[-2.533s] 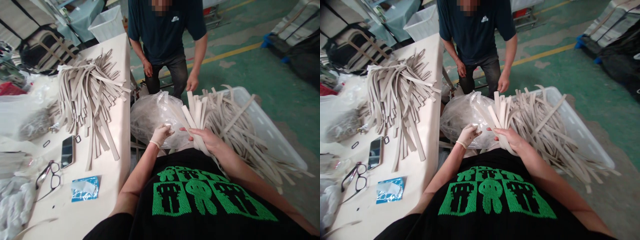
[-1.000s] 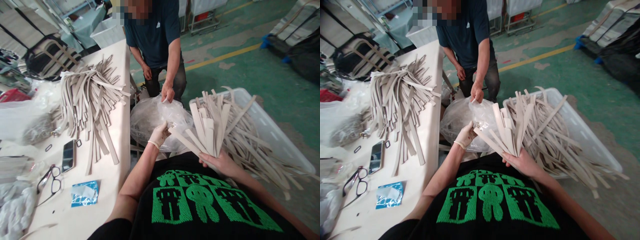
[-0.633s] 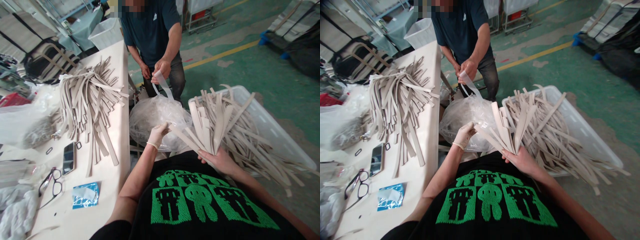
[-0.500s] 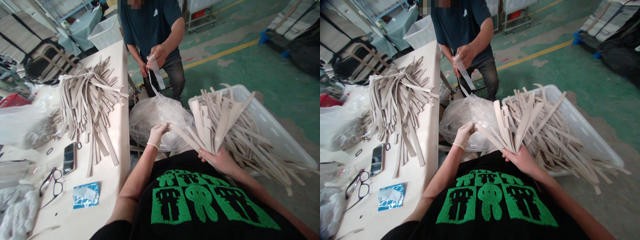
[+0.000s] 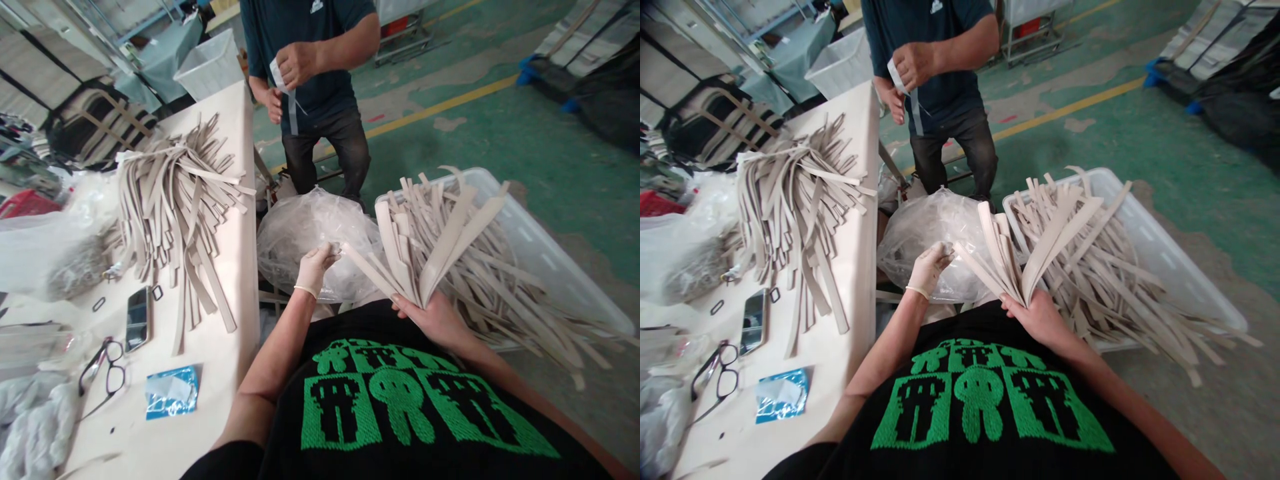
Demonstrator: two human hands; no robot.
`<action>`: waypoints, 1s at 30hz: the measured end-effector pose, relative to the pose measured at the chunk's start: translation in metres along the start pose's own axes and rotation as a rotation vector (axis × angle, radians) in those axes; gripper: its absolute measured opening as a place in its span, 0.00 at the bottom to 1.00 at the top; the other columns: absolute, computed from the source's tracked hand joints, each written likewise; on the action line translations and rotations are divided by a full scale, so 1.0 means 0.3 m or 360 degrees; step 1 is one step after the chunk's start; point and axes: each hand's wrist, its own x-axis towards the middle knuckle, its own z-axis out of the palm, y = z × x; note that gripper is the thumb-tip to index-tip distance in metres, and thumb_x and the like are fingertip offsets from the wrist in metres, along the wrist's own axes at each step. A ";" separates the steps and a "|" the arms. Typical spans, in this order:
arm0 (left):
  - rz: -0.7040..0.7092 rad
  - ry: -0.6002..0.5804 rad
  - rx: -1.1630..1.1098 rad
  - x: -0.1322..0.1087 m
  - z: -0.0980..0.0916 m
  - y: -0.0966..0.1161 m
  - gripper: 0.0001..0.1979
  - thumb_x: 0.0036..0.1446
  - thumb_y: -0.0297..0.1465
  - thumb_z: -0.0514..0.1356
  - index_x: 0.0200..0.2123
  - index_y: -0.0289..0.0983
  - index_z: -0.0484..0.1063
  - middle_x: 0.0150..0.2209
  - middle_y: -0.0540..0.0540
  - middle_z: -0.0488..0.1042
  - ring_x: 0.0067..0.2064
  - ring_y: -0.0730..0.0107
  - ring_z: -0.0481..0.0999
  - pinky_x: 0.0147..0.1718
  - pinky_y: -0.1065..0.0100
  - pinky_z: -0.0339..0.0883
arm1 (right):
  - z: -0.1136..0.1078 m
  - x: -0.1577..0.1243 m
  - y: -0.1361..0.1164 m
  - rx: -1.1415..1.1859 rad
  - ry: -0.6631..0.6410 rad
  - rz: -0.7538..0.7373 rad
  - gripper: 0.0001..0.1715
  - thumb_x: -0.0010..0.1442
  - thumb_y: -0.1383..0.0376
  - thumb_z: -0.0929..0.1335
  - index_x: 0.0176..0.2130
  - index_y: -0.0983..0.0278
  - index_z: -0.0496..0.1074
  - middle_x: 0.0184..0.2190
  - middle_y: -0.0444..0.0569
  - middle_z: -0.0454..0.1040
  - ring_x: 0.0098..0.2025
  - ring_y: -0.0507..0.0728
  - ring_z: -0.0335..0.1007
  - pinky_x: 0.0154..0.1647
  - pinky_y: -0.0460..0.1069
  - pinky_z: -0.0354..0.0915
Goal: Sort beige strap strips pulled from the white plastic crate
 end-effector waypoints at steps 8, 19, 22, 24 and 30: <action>-0.0017 0.0011 0.0019 0.004 0.003 0.000 0.20 0.39 0.40 0.79 0.31 0.33 0.81 0.30 0.46 0.81 0.31 0.73 0.79 0.46 0.66 0.74 | 0.015 0.003 0.006 0.0021 -0.0045 -0.0050 0.20 0.59 0.51 0.67 0.27 0.61 0.78 0.24 0.53 0.81 0.29 0.63 0.81 0.35 0.54 0.77; -0.0150 -0.0253 0.0180 -0.055 0.054 -0.074 0.22 0.38 0.44 0.79 0.30 0.33 0.83 0.31 0.44 0.82 0.37 0.62 0.82 0.48 0.60 0.72 | 0.061 0.100 -0.050 0.0404 -0.0195 -0.0045 0.17 0.56 0.51 0.70 0.32 0.61 0.77 0.27 0.51 0.81 0.25 0.60 0.77 0.31 0.55 0.75; -0.0123 -0.0282 0.0153 -0.050 0.050 -0.060 0.24 0.38 0.46 0.78 0.31 0.32 0.83 0.32 0.43 0.83 0.37 0.62 0.81 0.48 0.60 0.72 | 0.053 0.129 -0.082 0.0588 -0.0296 -0.0115 0.19 0.54 0.50 0.71 0.35 0.62 0.77 0.30 0.52 0.82 0.27 0.60 0.77 0.31 0.55 0.75; -0.0024 -0.0181 0.0132 -0.033 0.028 -0.023 0.24 0.37 0.46 0.78 0.32 0.33 0.83 0.33 0.43 0.83 0.37 0.64 0.81 0.48 0.61 0.73 | 0.042 0.125 -0.086 0.0578 -0.0368 -0.0163 0.17 0.54 0.51 0.72 0.34 0.62 0.77 0.31 0.52 0.82 0.28 0.60 0.77 0.33 0.55 0.75; -0.0032 -0.0224 0.0263 -0.047 0.025 -0.017 0.23 0.38 0.46 0.78 0.30 0.34 0.82 0.29 0.45 0.82 0.36 0.62 0.81 0.47 0.60 0.73 | 0.066 0.139 -0.097 0.0451 -0.0272 -0.0228 0.15 0.57 0.54 0.70 0.26 0.61 0.75 0.24 0.49 0.78 0.26 0.59 0.75 0.34 0.55 0.74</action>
